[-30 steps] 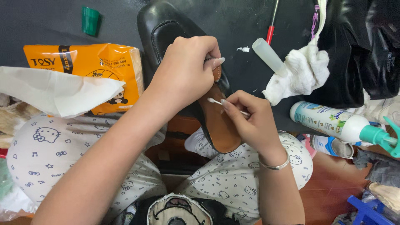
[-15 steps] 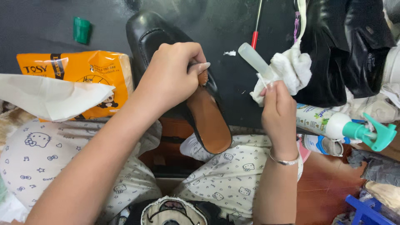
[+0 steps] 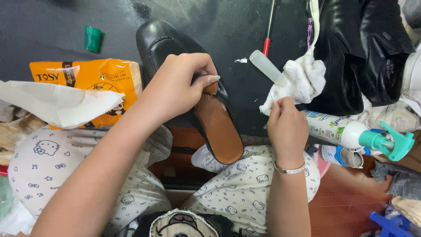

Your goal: The person cleans a black leather shoe with a cloth, applies glue to the sole edge, and uses a cotton swab to spread the adhesive. They then use a pen-like tool to press and smooth the glued area, repeating the process on different sections of the shoe.

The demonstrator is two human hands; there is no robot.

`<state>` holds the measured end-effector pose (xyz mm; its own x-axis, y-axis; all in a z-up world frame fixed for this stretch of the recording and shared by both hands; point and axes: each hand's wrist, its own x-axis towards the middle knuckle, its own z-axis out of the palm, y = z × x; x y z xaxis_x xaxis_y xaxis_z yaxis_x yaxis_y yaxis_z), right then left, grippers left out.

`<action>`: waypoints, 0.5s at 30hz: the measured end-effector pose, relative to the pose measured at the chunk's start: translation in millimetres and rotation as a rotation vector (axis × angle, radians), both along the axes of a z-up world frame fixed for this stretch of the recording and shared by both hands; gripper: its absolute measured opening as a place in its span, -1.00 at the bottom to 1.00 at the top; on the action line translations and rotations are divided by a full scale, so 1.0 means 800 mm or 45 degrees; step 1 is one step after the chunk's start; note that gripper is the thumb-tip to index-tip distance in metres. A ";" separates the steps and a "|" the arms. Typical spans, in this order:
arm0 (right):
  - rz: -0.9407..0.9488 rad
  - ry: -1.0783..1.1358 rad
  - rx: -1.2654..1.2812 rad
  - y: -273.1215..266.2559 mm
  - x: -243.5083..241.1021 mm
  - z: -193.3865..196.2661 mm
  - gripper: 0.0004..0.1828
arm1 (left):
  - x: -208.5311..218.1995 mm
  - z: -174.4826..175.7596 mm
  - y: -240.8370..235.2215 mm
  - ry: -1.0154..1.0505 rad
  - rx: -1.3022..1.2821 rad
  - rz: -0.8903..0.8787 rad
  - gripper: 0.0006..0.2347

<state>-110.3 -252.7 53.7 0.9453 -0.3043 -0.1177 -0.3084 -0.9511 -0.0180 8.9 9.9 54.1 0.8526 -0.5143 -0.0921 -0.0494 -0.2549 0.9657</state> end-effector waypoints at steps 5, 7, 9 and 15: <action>-0.099 0.050 0.161 0.013 0.006 0.016 -0.81 | -0.001 0.003 0.002 -0.054 -0.011 -0.039 -0.94; -0.037 -0.094 0.183 0.014 0.009 0.023 -0.83 | -0.001 0.006 0.005 -0.078 -0.047 -0.072 -0.92; 0.013 -0.228 0.221 0.013 0.009 0.025 -0.85 | -0.004 0.008 0.010 -0.133 -0.104 -0.102 -0.88; 0.189 -0.428 0.249 0.002 0.017 0.010 -0.84 | -0.019 0.013 0.022 -0.388 0.061 -0.257 -0.89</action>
<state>-96.8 -251.4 62.1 0.9729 -0.1640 0.1627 -0.1141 -0.9536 -0.2787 -6.6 27.6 64.2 0.7266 -0.6760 0.1226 -0.3869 -0.2552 0.8861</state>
